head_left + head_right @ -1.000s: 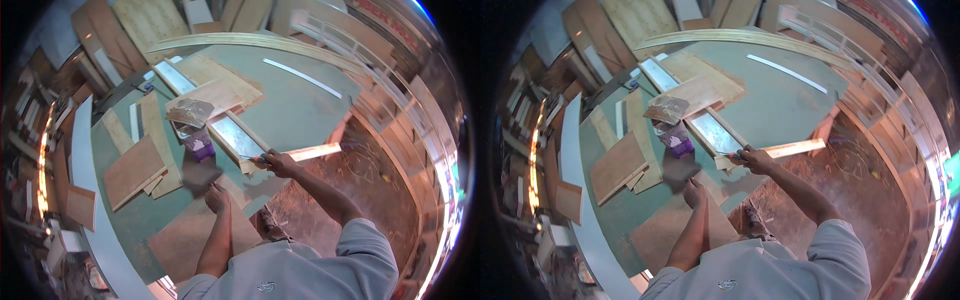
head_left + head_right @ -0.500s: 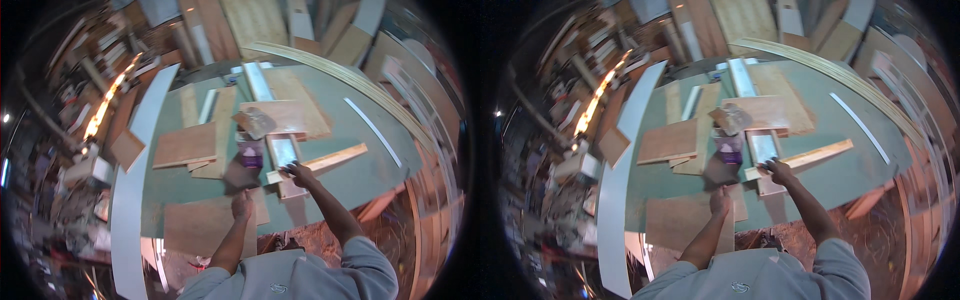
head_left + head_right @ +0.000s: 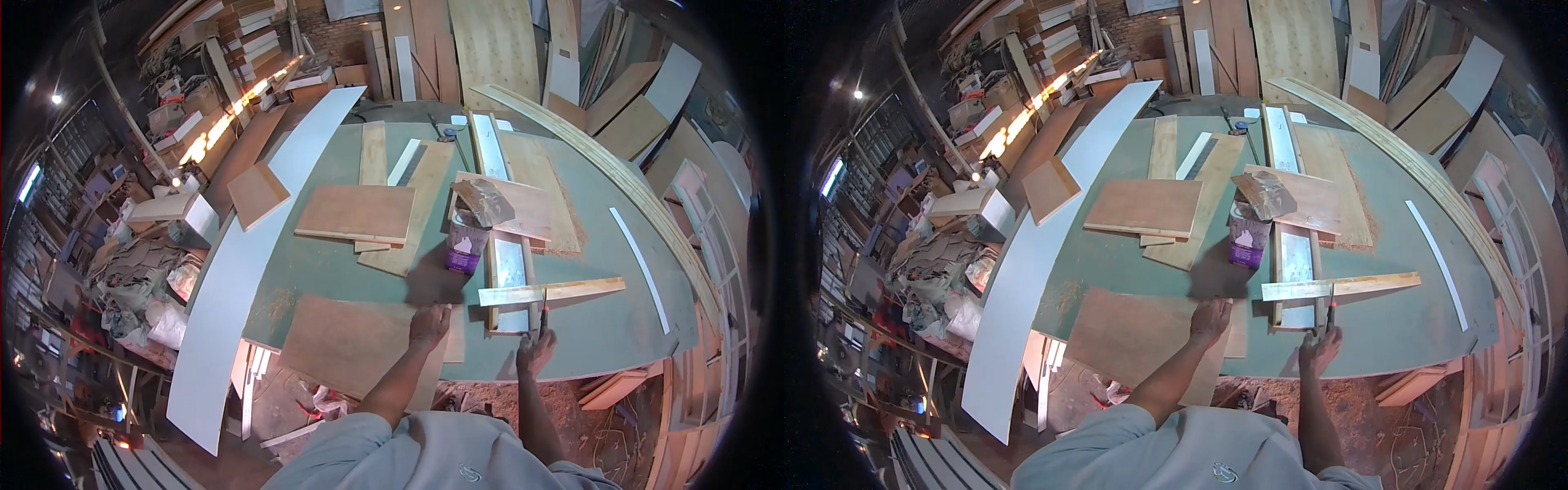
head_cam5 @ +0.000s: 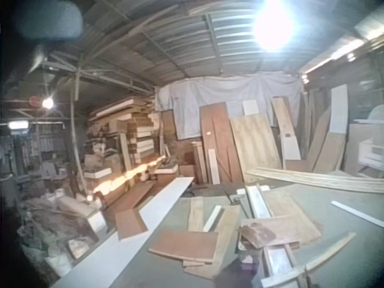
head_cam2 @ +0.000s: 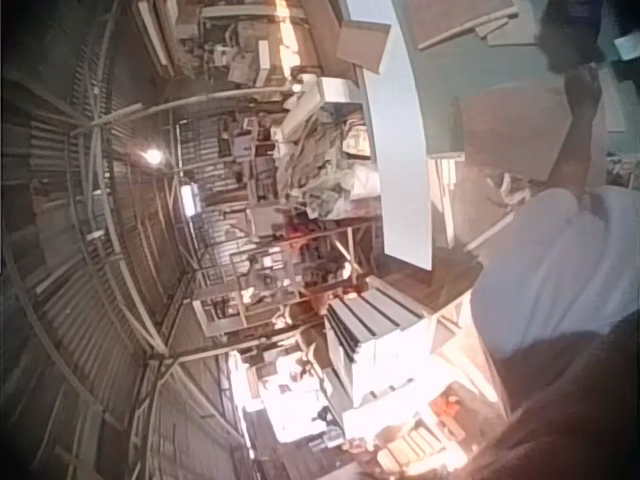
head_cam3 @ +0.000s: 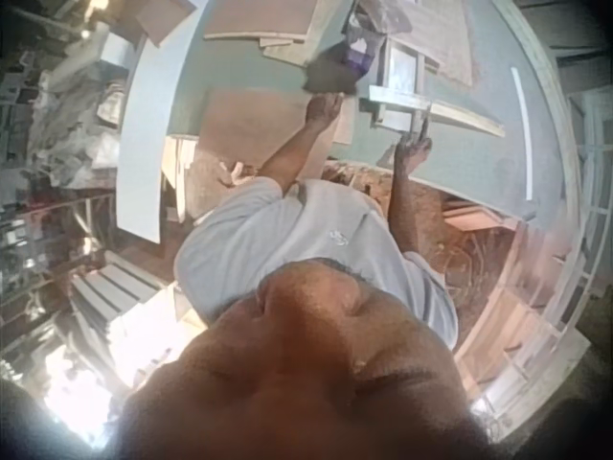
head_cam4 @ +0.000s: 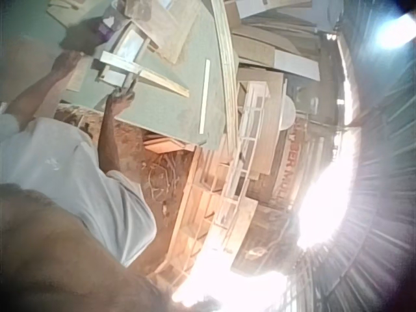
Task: The person applies edge banding to wooden boards by pressing edge strips along the board edges by hand and trimming the excess strip using a utility knife.
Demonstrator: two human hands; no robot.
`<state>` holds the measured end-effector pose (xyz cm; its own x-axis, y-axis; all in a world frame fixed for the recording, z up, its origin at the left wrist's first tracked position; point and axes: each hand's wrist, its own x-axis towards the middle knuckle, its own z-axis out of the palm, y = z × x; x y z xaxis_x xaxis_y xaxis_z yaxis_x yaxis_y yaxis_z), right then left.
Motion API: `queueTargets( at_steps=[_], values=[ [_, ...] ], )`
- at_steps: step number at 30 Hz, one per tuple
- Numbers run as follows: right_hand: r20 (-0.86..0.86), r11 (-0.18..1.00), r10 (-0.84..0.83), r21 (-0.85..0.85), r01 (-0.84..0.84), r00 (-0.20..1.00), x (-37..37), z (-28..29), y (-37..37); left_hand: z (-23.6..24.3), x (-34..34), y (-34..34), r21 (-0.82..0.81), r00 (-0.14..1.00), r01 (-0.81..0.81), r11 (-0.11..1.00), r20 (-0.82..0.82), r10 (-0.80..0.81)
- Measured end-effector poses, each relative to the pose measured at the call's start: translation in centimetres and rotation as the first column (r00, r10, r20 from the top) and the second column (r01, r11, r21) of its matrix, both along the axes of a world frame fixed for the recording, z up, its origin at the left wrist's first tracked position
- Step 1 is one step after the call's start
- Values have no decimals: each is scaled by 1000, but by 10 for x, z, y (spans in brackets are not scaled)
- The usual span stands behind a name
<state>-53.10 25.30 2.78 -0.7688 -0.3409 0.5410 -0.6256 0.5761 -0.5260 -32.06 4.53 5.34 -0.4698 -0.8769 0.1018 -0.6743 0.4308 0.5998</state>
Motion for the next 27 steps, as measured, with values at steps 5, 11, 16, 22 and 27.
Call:
queueTargets(
  at_steps=[5,11,16,22,27],
  values=[
    [154,928,337,109,-355,929,114,1,11,-39,17,-13,-74,987,158,985,-15,-160],
    [235,952,288,35,-305,928,163,-42,38,-27,16,-14,66,964,243,968,-126,-233],
    [575,959,116,147,-242,810,169,-7,17,-35,24,-29,246,974,225,943,-94,-208],
    [994,955,92,-74,-287,52,213,-84,29,12,10,10,83,851,490,868,-262,-456],
    [929,864,289,-149,-482,231,240,-14,36,-35,30,-23,-213,856,484,849,-86,-510]
  ],
)
